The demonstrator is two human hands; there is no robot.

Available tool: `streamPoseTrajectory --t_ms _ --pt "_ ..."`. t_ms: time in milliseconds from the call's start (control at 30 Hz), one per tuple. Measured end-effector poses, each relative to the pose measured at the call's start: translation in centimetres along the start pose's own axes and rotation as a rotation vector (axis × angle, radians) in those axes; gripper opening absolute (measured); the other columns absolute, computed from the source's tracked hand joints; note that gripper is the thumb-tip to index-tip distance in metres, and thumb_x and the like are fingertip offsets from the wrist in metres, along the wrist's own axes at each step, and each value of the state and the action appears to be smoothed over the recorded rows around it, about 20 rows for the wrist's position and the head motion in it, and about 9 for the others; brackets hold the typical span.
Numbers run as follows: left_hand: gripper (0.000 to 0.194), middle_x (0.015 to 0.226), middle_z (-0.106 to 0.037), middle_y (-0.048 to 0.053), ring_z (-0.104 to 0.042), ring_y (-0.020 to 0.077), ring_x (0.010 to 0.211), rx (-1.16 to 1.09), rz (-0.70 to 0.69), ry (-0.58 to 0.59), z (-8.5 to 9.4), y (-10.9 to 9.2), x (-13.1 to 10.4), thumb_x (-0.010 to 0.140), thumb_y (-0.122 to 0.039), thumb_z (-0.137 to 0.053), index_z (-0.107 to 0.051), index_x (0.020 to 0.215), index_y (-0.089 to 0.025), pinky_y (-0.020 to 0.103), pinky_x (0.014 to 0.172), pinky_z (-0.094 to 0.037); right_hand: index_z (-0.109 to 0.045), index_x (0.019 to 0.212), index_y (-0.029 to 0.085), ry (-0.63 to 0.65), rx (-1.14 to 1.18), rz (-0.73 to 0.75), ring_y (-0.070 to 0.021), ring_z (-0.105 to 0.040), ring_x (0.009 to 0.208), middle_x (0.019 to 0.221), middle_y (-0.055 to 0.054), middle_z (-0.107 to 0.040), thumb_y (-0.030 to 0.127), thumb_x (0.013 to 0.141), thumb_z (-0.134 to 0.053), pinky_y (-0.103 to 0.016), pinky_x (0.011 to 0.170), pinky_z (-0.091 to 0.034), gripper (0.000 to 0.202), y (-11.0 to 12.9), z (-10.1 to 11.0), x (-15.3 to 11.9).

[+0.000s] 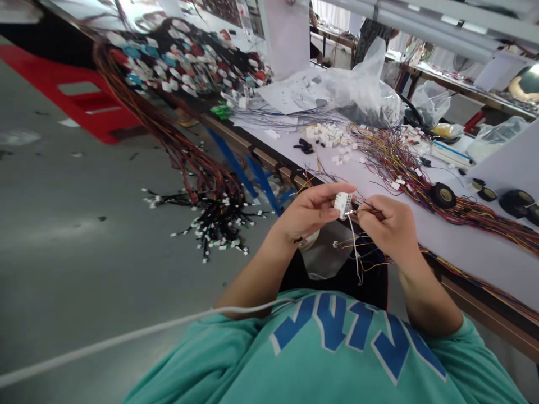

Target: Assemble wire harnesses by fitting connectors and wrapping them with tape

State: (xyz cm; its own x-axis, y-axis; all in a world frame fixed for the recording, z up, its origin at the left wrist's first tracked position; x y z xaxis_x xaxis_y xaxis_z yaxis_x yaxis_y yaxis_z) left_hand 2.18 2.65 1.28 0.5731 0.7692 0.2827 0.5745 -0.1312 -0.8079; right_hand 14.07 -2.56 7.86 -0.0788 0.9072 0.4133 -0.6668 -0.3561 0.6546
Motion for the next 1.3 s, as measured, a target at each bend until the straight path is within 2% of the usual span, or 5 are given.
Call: streamPoseTrajectory --t_ms 200,700,1033,1200,1300 --pt "0.042 0.095 -0.068 0.004 -0.064 0.0167 0.087 0.071 0.008 -0.006 0.1 -0.1 -0.1 0.060 -0.025 -0.075 -0.067 0.101 -0.021 0.028 0.082 -0.047 -0.040 0.048 0.019 -0.044 -0.079 0.048 -0.0063 -0.032 0.042 0.044 0.005 -0.040 0.017 0.064 -0.041 -0.021 0.045 -0.025 0.017 0.0 0.0 -0.2" --pt "0.039 0.090 -0.070 0.004 -0.063 0.0145 0.079 0.152 0.007 -0.037 -0.6 -0.9 -0.2 0.059 -0.022 -0.076 -0.070 0.097 -0.020 0.025 0.074 -0.048 -0.039 0.049 0.018 -0.183 -0.267 0.272 -0.0060 -0.031 0.043 0.044 0.005 -0.038 0.013 0.068 -0.043 -0.019 0.043 -0.024 0.020 0.7 0.1 -0.7" --pt "0.038 0.092 -0.069 0.005 -0.061 0.0166 0.086 0.376 -0.052 -0.043 -0.7 -1.2 -0.2 0.061 -0.023 -0.075 -0.070 0.099 -0.018 0.026 0.077 -0.047 -0.036 0.050 0.019 -0.158 -0.228 0.206 -0.0063 -0.030 0.042 0.045 0.005 -0.036 0.015 0.067 -0.041 -0.020 0.044 -0.024 0.018 0.1 -0.3 -0.7" --pt "0.038 0.091 -0.069 0.005 -0.061 0.0153 0.083 0.324 -0.017 -0.058 -0.7 -0.4 -0.1 0.060 -0.023 -0.075 -0.070 0.098 -0.019 0.024 0.074 -0.047 -0.032 0.051 0.020 -0.114 -0.187 0.131 -0.0070 -0.028 0.044 0.046 0.005 -0.036 0.017 0.066 -0.040 -0.021 0.045 -0.023 0.017 -0.4 -0.7 -0.6" --pt "0.040 0.090 -0.069 0.004 -0.062 0.0136 0.078 0.222 0.016 -0.073 -0.7 -0.1 0.0 0.059 -0.024 -0.076 -0.069 0.099 -0.020 0.024 0.071 -0.048 -0.037 0.054 0.020 -0.035 -0.101 0.044 -0.0070 -0.030 0.044 0.048 0.005 -0.040 0.021 0.068 -0.042 -0.021 0.045 -0.025 0.015 -0.7 -0.6 -0.4"
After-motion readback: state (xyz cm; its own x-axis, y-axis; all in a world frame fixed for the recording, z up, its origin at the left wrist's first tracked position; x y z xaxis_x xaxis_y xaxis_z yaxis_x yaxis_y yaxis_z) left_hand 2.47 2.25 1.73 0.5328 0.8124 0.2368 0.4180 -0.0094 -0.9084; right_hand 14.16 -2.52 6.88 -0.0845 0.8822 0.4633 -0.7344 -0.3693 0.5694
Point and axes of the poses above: each hand's wrist, its own x-axis towards the middle knuckle, its own z-axis out of the back of the hand, y = z × x, the point moved 4 cm from there along x, towards the middle knuckle
